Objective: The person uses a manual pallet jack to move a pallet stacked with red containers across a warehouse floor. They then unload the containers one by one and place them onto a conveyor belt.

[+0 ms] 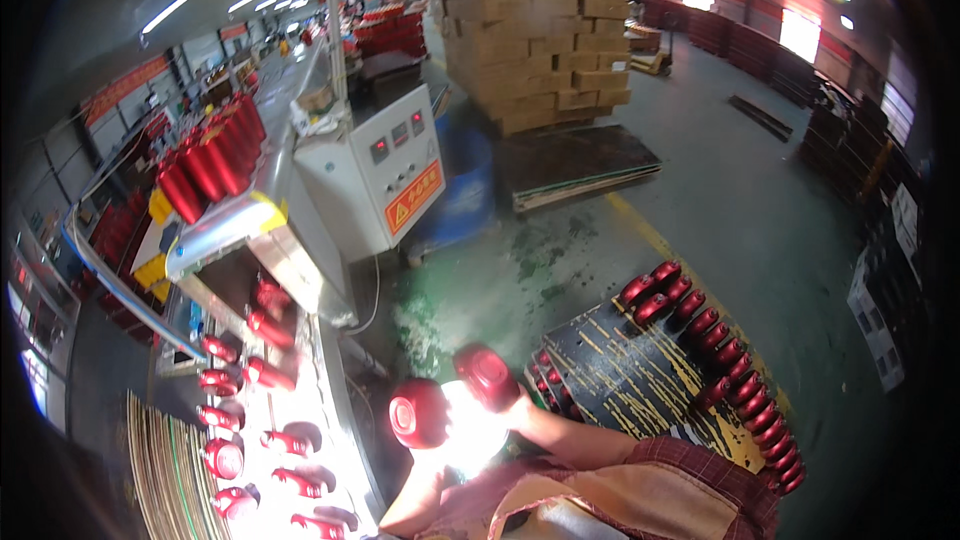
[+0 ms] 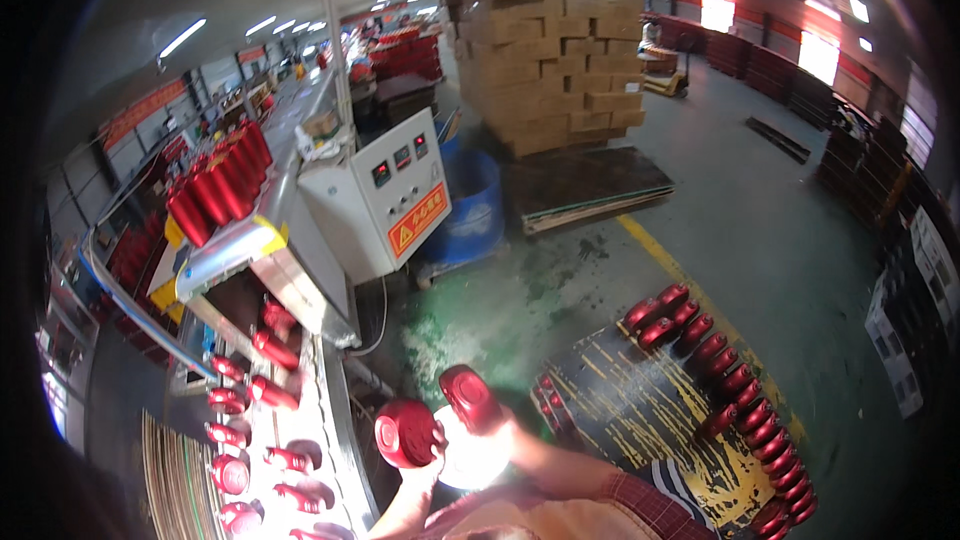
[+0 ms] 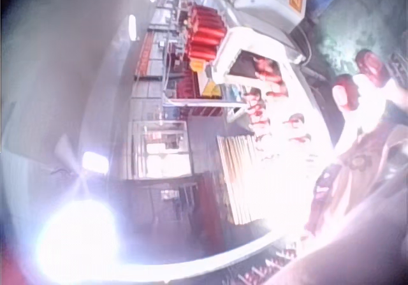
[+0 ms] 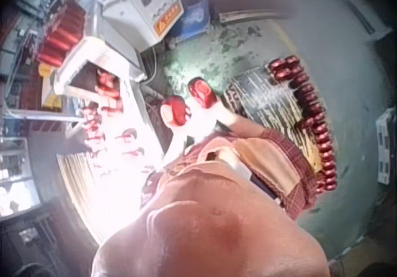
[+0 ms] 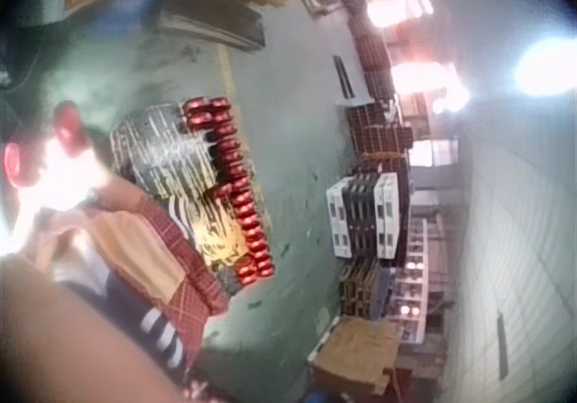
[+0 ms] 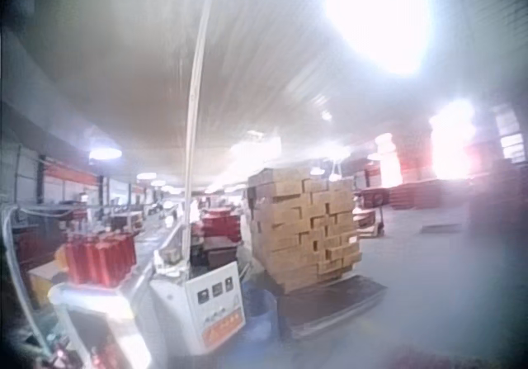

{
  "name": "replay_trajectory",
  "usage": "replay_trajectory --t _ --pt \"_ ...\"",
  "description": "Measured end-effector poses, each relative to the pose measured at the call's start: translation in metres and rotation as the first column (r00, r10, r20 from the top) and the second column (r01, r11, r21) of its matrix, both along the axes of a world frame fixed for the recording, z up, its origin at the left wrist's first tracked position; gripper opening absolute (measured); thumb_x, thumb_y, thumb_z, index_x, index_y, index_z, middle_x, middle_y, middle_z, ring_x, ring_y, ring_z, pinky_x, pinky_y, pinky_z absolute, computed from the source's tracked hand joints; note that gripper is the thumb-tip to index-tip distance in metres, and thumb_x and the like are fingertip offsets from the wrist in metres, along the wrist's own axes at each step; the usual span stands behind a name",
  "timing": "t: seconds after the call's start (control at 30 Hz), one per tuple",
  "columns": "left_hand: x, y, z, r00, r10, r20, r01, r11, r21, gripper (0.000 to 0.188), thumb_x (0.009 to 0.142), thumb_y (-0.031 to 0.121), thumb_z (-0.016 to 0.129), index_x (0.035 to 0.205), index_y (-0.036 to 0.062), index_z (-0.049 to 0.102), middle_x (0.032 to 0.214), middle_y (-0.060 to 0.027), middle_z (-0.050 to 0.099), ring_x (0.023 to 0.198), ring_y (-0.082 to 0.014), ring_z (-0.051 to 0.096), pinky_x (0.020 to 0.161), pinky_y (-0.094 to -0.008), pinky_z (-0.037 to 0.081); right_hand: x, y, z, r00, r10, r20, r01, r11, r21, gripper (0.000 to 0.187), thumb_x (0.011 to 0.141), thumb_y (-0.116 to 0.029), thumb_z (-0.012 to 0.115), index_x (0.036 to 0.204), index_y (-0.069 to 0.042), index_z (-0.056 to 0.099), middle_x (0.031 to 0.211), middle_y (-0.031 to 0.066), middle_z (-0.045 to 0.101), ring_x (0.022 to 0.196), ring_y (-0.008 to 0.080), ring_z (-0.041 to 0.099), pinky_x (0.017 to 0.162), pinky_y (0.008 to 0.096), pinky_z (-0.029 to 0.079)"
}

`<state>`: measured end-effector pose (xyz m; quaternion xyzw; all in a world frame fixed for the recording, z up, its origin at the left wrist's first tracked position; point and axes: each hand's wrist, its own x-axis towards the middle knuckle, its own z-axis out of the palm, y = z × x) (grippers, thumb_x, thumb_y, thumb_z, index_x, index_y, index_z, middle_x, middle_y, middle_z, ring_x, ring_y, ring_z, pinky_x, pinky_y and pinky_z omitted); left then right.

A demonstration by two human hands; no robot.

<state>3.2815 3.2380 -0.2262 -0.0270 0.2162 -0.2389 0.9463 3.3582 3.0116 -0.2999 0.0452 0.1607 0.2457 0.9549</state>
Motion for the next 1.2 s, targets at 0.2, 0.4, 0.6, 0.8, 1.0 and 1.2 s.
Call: replay_trajectory --t 0.2,0.4,0.6,0.8,1.0,1.2 --pt "0.015 0.005 0.003 0.994 0.060 0.095 -0.038 0.976 -0.215 0.054 0.088 0.045 0.056 0.130 0.0109 0.054 0.125 -0.0179 0.055 0.105 -0.0313 0.057 0.083 -0.0449 0.054 0.009 0.020 0.062 0.970 0.105 0.220 -0.085 0.992 -0.095 0.054 0.095 -0.041 0.045 0.128 0.001 0.053 0.117 0.0204 0.061 0.109 0.0345 0.059 0.094 0.0447 0.051" --pt "0.068 0.008 0.015 0.976 0.172 0.130 -0.091 0.875 -0.476 0.061 0.086 0.048 0.058 0.135 0.0131 0.050 0.133 -0.0194 0.048 0.112 -0.0320 0.054 0.082 -0.0470 0.053 0.065 0.046 0.076 0.992 0.125 0.026 -0.117 0.972 -0.205 0.065 0.093 -0.053 0.046 0.127 0.001 0.053 0.113 0.0239 0.061 0.092 0.0328 0.065 0.068 0.0366 0.059" --pt "0.070 0.018 0.017 0.918 0.244 0.312 -0.138 0.935 -0.327 0.053 0.093 0.042 0.054 0.135 0.0110 0.048 0.122 -0.0182 0.053 0.102 -0.0325 0.059 0.076 -0.0436 0.056 0.078 0.029 0.054 0.947 0.275 0.164 -0.311 0.912 0.267 0.074 0.085 -0.053 0.060 0.137 -0.003 0.046 0.124 0.0276 0.054 0.107 0.0399 0.060 0.084 0.0492 0.056" --pt "-0.036 0.051 0.033 0.903 0.425 0.066 -0.351 0.640 0.683 0.051 0.094 0.034 0.055 0.137 0.0072 0.046 0.123 -0.0176 0.055 0.105 -0.0300 0.059 0.083 -0.0415 0.052 0.086 0.018 0.012 0.931 0.365 0.011 -0.358 0.903 0.237 0.074 0.081 -0.048 0.069 0.139 -0.007 0.047 0.131 0.0169 0.048 0.117 0.0354 0.054 0.087 0.0436 0.054" --pt "-0.101 0.215 0.083 0.788 0.551 0.273 -0.452 0.219 0.865 0.058 0.091 0.031 0.059 0.140 0.0042 0.044 0.128 -0.0178 0.054 0.111 -0.0292 0.057 0.092 -0.0411 0.048 0.106 0.090 0.015 0.900 0.431 0.070 -0.419 0.898 -0.134 0.065 0.087 -0.046 0.062 0.139 -0.008 0.047 0.135 0.0184 0.051 0.120 0.0357 0.053 0.083 0.0455 0.055" --pt "-0.080 0.380 0.138 0.734 0.387 0.558 -0.573 -0.088 0.815 0.065 0.088 0.027 0.064 0.143 0.0012 0.041 0.132 -0.0179 0.053 0.117 -0.0283 0.055 0.100 -0.0406 0.044 0.141 0.276 0.065 0.638 0.665 0.387 -0.051 0.538 -0.841 0.047 0.092 -0.015 0.063 0.137 -0.006 0.052 0.140 0.0129 0.050 0.127 0.0263 0.049 0.107 0.0387 0.039"
